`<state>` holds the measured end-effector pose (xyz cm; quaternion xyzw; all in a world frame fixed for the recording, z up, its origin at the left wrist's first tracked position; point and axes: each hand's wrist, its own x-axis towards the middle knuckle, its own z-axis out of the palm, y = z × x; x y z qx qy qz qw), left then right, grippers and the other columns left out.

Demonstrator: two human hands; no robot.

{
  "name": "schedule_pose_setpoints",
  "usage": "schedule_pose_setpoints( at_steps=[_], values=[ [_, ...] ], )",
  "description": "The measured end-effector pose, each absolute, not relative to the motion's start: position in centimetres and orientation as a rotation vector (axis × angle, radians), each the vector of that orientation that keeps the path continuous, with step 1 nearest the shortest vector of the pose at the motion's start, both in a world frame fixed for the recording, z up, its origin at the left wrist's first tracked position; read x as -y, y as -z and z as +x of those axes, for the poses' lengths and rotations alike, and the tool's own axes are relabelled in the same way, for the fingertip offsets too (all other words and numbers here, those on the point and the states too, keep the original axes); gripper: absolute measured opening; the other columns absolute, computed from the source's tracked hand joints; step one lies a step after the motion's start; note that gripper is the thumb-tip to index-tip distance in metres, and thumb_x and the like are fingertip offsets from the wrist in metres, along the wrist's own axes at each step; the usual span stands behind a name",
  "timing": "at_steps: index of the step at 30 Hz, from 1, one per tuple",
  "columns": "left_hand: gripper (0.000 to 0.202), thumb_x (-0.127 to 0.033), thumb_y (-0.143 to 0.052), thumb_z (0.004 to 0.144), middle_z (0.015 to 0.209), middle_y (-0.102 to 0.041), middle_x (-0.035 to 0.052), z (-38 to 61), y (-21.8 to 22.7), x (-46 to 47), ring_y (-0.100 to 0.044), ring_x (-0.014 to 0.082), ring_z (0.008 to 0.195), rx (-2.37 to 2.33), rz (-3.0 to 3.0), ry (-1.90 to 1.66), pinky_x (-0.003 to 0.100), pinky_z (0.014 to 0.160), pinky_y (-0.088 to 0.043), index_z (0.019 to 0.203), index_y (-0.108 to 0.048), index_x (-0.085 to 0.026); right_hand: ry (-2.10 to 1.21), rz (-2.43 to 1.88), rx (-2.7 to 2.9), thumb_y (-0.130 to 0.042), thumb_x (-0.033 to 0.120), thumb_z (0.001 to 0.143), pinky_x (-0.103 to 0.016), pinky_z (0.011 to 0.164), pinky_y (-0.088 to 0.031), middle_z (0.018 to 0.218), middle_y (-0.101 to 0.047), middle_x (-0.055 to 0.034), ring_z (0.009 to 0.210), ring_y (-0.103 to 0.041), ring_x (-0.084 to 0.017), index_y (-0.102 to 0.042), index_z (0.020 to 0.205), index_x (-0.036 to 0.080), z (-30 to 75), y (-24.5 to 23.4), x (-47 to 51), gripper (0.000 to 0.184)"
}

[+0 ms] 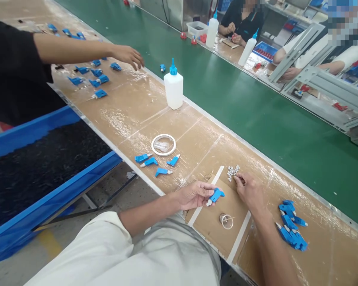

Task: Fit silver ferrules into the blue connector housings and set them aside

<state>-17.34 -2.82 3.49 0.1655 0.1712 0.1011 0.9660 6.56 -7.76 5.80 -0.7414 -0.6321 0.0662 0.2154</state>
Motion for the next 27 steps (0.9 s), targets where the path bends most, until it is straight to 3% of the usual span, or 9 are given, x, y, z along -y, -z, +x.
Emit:
schedule_pose_setpoints(
  at_steps=[8, 14, 18, 22, 27],
  values=[
    [0.052, -0.033, -0.092, 0.064, 0.079, -0.069, 0.0068, -17.5, -3.8, 2.8, -0.066, 0.0118, 0.066, -0.370, 0.349, -0.192, 0.019, 0.058, -0.044, 0.105, -0.075, -0.006, -0.229, -2.235, 1.845, -0.058, 0.020, 0.087, -0.032, 0.071, -0.047, 0.079, -0.074, -0.0075, 0.074, -0.067, -0.023, -0.073, 0.078, 0.022, 6.4, -6.7, 6.4, 0.018],
    [0.048, -0.030, -0.091, 0.065, 0.078, -0.069, 0.0076, -17.7, -3.8, 3.0, -0.065, 0.0117, 0.065, -0.367, 0.361, -0.200, 0.021, 0.061, -0.044, 0.103, -0.075, -0.006, -0.339, -2.353, 1.793, -0.059, 0.013, 0.076, -0.032, 0.063, -0.040, 0.059, -0.067, -0.0102, 0.063, -0.065, -0.024, -0.060, 0.054, 0.021, 5.6, -7.7, 5.1, 0.023],
    [0.046, -0.030, -0.090, 0.066, 0.076, -0.068, 0.0070, -17.7, -3.9, 3.0, -0.064, 0.0107, 0.064, -0.367, 0.363, -0.223, 0.020, 0.058, -0.043, 0.102, -0.075, -0.005, -0.367, -2.323, 1.616, -0.057, 0.017, 0.072, -0.033, 0.065, -0.042, 0.062, -0.068, -0.0112, 0.066, -0.066, -0.025, -0.056, 0.053, 0.021, 5.3, -8.6, 5.7, 0.019],
    [0.047, -0.031, -0.091, 0.065, 0.076, -0.067, 0.0061, -17.6, -4.3, 2.9, -0.063, 0.0098, 0.063, -0.362, 0.383, -0.235, 0.019, 0.058, -0.043, 0.101, -0.075, -0.006, -0.460, -2.190, 1.335, -0.056, 0.026, 0.074, -0.031, 0.061, -0.048, 0.062, -0.069, -0.0056, 0.061, -0.067, -0.021, -0.061, 0.064, 0.021, 5.8, -9.7, 8.2, 0.013],
    [0.045, -0.031, -0.090, 0.067, 0.077, -0.067, 0.0057, -17.4, -5.1, 3.0, -0.063, 0.0090, 0.064, -0.349, 0.396, -0.248, 0.019, 0.060, -0.045, 0.102, -0.076, -0.006, -0.654, -1.878, 1.033, -0.064, 0.044, 0.077, -0.029, 0.050, -0.055, 0.063, -0.072, -0.0052, 0.054, -0.069, -0.019, -0.067, 0.071, 0.018, 4.8, -10.1, 12.8, 0.027]
  ],
)
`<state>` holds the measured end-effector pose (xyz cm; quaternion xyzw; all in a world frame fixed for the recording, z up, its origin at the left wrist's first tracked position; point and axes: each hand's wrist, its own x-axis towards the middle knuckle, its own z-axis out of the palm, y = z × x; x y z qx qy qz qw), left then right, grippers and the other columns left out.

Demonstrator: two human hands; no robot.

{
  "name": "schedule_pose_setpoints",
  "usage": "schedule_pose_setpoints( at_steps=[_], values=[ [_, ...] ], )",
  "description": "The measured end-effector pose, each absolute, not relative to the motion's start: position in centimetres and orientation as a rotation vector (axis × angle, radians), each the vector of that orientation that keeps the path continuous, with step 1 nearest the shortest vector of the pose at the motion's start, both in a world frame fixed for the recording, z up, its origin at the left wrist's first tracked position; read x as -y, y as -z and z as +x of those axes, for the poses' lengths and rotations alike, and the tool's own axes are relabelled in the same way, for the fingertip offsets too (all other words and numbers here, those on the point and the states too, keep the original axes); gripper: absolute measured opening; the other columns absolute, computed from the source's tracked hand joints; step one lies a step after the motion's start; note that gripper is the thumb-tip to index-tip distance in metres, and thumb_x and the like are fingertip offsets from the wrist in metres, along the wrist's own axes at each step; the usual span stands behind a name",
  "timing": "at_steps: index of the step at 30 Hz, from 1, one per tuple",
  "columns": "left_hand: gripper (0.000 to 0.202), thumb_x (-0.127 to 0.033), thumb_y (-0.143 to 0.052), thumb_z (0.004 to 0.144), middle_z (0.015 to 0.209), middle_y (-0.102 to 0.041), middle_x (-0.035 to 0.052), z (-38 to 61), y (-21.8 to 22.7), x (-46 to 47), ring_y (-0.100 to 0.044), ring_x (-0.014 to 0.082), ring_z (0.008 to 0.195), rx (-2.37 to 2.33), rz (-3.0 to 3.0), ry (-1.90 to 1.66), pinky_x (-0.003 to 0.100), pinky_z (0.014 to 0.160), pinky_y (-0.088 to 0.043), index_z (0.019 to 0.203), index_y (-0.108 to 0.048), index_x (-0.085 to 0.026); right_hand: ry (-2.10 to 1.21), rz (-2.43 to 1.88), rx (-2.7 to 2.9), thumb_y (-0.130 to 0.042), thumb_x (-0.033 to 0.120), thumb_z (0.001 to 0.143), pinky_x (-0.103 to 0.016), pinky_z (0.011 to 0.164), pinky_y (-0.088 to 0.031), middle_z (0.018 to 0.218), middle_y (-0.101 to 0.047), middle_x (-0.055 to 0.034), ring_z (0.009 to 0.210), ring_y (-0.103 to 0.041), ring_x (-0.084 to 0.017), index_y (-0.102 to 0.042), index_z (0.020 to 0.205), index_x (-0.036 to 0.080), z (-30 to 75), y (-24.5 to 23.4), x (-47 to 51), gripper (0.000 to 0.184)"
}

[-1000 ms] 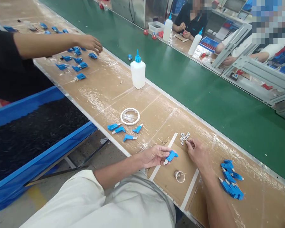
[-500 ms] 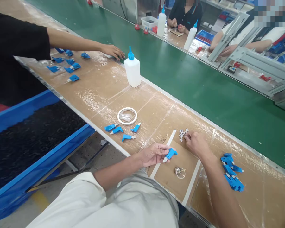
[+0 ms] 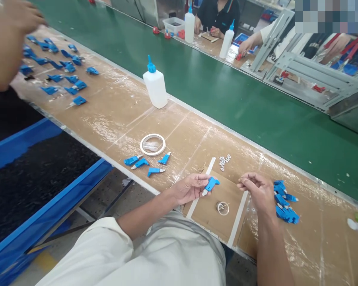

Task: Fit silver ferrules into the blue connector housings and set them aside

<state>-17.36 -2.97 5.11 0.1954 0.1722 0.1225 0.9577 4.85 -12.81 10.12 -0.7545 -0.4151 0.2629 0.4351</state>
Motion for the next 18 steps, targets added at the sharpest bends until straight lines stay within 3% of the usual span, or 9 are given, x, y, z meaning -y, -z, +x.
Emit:
schedule_pose_setpoints(
  at_steps=[3, 8, 14, 18],
  values=[
    [0.046, -0.031, -0.090, 0.067, 0.077, -0.067, 0.0057, -17.0, -5.8, 3.3, -0.062, 0.0087, 0.063, -0.330, 0.407, -0.222, 0.019, 0.063, -0.046, 0.102, -0.076, -0.006, -0.692, -1.758, 0.911, -0.071, 0.050, 0.075, -0.026, 0.044, -0.053, 0.062, -0.072, -0.0053, 0.050, -0.068, -0.018, -0.069, 0.071, 0.017, 3.3, -10.1, 15.1, 0.033],
    [0.049, -0.035, -0.092, 0.063, 0.080, -0.069, 0.0078, -16.2, -7.5, 4.1, -0.064, 0.0109, 0.066, -0.314, 0.448, -0.188, 0.019, 0.062, -0.046, 0.101, -0.076, -0.008, -0.818, -1.569, 0.714, -0.081, 0.043, 0.076, -0.022, 0.045, -0.055, 0.068, -0.074, -0.0059, 0.054, -0.070, -0.016, -0.072, 0.076, 0.017, 0.4, -11.1, 18.1, 0.028],
    [0.055, -0.041, -0.092, 0.063, 0.091, -0.072, 0.0083, -15.2, -8.9, 5.5, -0.066, 0.0129, 0.069, -0.343, 0.541, -0.302, 0.026, 0.071, -0.051, 0.107, -0.075, -0.012, -0.800, -1.516, 0.654, -0.076, 0.038, 0.085, -0.025, 0.053, -0.058, 0.077, -0.074, -0.0069, 0.064, -0.071, -0.017, -0.073, 0.086, 0.018, -3.2, -12.0, 19.7, 0.021],
    [0.055, -0.043, -0.094, 0.060, 0.098, -0.074, 0.0108, -14.9, -9.2, 6.1, -0.067, 0.0141, 0.080, -0.374, 0.610, -0.384, 0.024, 0.076, -0.050, 0.104, -0.077, -0.014, -0.712, -1.475, 0.674, -0.073, 0.034, 0.087, -0.022, 0.051, -0.053, 0.076, -0.066, -0.0032, 0.064, -0.062, -0.014, -0.073, 0.086, 0.019, -4.5, -11.9, 19.3, 0.015]
  ],
)
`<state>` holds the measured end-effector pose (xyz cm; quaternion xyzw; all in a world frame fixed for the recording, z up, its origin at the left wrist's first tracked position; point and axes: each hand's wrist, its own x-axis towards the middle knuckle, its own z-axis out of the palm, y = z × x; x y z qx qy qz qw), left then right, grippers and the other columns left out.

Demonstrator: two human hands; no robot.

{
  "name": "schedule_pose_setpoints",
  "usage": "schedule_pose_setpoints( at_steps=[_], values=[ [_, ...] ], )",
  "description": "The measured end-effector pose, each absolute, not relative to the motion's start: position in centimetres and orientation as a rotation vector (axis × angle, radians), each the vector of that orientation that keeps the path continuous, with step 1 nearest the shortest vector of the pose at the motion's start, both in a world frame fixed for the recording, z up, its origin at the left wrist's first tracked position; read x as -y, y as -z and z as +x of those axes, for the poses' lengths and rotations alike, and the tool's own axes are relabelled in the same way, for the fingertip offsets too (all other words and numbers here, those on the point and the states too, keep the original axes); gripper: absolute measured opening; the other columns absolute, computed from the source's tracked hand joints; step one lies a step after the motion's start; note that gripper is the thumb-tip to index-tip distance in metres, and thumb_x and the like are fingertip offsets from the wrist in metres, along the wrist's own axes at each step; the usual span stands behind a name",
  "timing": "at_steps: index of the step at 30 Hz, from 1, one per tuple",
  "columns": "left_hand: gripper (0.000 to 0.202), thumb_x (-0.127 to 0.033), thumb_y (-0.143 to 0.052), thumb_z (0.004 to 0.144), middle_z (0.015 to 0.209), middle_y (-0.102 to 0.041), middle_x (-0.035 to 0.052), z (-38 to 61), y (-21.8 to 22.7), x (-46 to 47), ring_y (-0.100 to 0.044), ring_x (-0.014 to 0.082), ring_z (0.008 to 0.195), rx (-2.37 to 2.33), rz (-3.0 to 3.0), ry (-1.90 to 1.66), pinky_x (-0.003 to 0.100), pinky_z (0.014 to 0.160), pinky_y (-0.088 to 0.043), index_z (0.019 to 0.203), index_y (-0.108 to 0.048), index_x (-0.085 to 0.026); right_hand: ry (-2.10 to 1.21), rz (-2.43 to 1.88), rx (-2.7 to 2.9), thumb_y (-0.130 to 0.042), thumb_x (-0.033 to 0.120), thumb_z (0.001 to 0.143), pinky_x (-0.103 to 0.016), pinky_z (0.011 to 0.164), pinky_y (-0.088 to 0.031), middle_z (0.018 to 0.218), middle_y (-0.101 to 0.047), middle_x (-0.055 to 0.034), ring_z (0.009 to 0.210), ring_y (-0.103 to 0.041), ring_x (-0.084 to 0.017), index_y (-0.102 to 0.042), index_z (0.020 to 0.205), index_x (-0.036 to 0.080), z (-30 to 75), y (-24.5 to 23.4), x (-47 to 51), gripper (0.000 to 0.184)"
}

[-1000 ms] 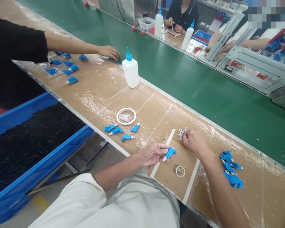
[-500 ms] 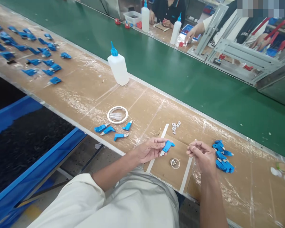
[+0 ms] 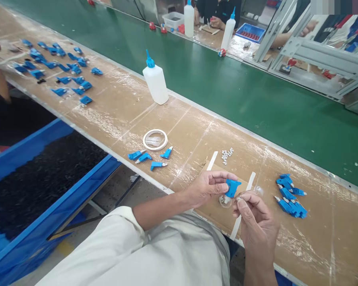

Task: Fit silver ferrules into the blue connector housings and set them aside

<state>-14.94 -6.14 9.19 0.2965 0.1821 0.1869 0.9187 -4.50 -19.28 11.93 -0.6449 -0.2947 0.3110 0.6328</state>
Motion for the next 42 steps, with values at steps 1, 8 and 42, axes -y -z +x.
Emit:
schedule_pose_setpoints(
  at_steps=[1, 8, 42],
  values=[
    [0.055, -0.044, -0.094, 0.060, 0.098, -0.074, 0.0109, -14.9, -9.2, 6.2, -0.067, 0.0148, 0.081, -0.376, 0.631, -0.401, 0.025, 0.077, -0.050, 0.103, -0.077, -0.014, -0.695, -1.467, 0.684, -0.073, 0.033, 0.087, -0.022, 0.049, -0.051, 0.076, -0.063, -0.0025, 0.063, -0.060, -0.013, -0.073, 0.085, 0.019, -4.6, -11.9, 19.1, 0.014],
    [0.053, -0.043, -0.093, 0.062, 0.096, -0.074, 0.0097, -15.1, -9.0, 6.6, -0.067, 0.0154, 0.081, -0.377, 0.675, -0.455, 0.027, 0.077, -0.051, 0.104, -0.077, -0.014, -0.653, -1.481, 0.702, -0.071, 0.031, 0.088, -0.022, 0.048, -0.046, 0.080, -0.059, -0.0020, 0.063, -0.054, -0.012, -0.072, 0.085, 0.019, -5.0, -11.8, 18.9, 0.012],
    [0.058, -0.052, -0.085, 0.071, 0.103, -0.076, 0.0122, -15.4, -8.2, 5.8, -0.072, 0.0209, 0.094, -0.422, 1.026, -0.504, 0.031, 0.086, -0.055, 0.113, -0.073, -0.014, -0.628, -1.547, 0.657, -0.081, 0.029, 0.080, -0.022, 0.055, -0.053, 0.076, -0.065, -0.0009, 0.060, -0.062, -0.011, -0.074, 0.081, 0.019, -4.5, -10.5, 18.4, 0.012]
  ],
)
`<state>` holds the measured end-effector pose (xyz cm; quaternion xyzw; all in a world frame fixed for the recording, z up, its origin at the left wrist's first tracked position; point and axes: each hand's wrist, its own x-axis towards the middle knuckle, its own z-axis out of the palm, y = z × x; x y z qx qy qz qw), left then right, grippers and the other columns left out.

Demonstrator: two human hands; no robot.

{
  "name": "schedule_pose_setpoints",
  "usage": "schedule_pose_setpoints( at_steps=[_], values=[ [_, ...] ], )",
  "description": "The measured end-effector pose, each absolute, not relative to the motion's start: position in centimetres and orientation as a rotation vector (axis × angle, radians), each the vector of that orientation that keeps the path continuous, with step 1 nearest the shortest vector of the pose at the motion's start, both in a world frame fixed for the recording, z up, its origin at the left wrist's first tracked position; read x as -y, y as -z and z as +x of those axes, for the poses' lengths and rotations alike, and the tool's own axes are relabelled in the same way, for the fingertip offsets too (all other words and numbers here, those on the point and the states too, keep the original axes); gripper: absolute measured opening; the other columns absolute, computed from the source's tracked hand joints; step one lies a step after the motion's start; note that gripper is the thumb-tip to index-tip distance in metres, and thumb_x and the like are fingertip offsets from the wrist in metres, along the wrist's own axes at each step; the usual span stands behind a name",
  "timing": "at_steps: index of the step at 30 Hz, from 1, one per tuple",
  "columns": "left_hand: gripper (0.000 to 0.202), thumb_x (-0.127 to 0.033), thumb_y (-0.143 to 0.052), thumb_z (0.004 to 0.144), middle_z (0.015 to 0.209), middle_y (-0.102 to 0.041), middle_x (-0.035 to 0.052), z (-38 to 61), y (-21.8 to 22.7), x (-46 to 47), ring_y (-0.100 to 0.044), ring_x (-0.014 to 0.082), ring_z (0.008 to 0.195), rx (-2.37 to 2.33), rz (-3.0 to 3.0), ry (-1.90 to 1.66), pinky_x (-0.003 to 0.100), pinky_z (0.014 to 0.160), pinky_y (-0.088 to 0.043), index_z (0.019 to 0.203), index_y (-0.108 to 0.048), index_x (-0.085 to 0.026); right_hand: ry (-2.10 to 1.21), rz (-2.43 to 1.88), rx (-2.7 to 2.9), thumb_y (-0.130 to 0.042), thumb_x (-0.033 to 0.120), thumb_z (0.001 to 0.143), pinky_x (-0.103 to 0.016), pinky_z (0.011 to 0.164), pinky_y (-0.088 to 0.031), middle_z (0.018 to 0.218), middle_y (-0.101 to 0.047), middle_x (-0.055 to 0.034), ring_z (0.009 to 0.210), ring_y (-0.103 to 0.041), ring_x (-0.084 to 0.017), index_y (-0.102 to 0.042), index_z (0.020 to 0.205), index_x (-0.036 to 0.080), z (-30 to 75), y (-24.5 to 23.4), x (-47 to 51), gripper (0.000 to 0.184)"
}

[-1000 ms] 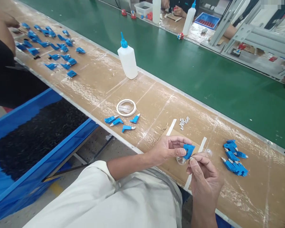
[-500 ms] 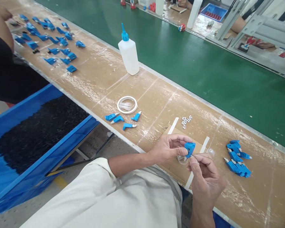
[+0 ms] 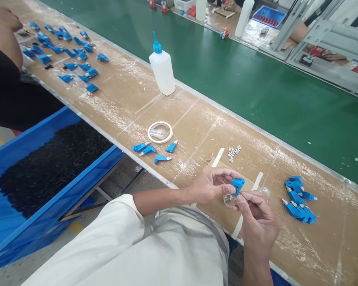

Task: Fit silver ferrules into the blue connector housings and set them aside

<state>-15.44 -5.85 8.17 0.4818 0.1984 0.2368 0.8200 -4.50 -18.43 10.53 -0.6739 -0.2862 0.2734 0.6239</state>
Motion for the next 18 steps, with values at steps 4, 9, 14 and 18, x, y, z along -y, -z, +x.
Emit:
schedule_pose_setpoints(
  at_steps=[4, 9, 14, 18],
  values=[
    [0.060, -0.051, -0.087, 0.069, 0.099, -0.076, 0.0115, -15.5, -8.5, 5.8, -0.072, 0.0189, 0.089, -0.407, 0.971, -0.457, 0.029, 0.083, -0.055, 0.113, -0.074, -0.014, -0.956, -1.372, 0.421, -0.091, 0.034, 0.066, -0.018, 0.046, -0.050, 0.067, -0.065, 0.0000, 0.054, -0.060, -0.010, -0.072, 0.077, 0.020, -3.0, -9.8, 18.3, 0.027],
    [0.061, -0.052, -0.088, 0.067, 0.094, -0.076, 0.0106, -15.4, -8.9, 5.9, -0.071, 0.0155, 0.081, -0.425, 0.987, -0.416, 0.026, 0.078, -0.055, 0.112, -0.075, -0.013, -1.223, -1.284, 0.297, -0.096, 0.035, 0.056, -0.014, 0.041, -0.050, 0.064, -0.068, -0.0021, 0.052, -0.060, -0.010, -0.074, 0.078, 0.018, -2.3, -9.6, 18.1, 0.035],
    [0.059, -0.050, -0.087, 0.068, 0.094, -0.076, 0.0112, -15.4, -9.4, 5.8, -0.070, 0.0145, 0.080, -0.411, 1.020, -0.389, 0.025, 0.076, -0.055, 0.112, -0.075, -0.012, -1.298, -1.249, 0.252, -0.097, 0.033, 0.056, -0.012, 0.044, -0.051, 0.065, -0.069, -0.0025, 0.054, -0.061, -0.009, -0.077, 0.080, 0.019, -2.3, -10.1, 18.1, 0.034],
    [0.057, -0.047, -0.087, 0.069, 0.093, -0.077, 0.0116, -15.2, -9.6, 5.4, -0.071, 0.0148, 0.079, -0.395, 1.048, -0.378, 0.025, 0.075, -0.056, 0.112, -0.075, -0.011, -1.349, -1.233, 0.281, -0.096, 0.033, 0.057, -0.011, 0.043, -0.048, 0.070, -0.069, -0.0030, 0.055, -0.060, -0.009, -0.077, 0.082, 0.019, -2.0, -10.4, 17.9, 0.034]
  ],
)
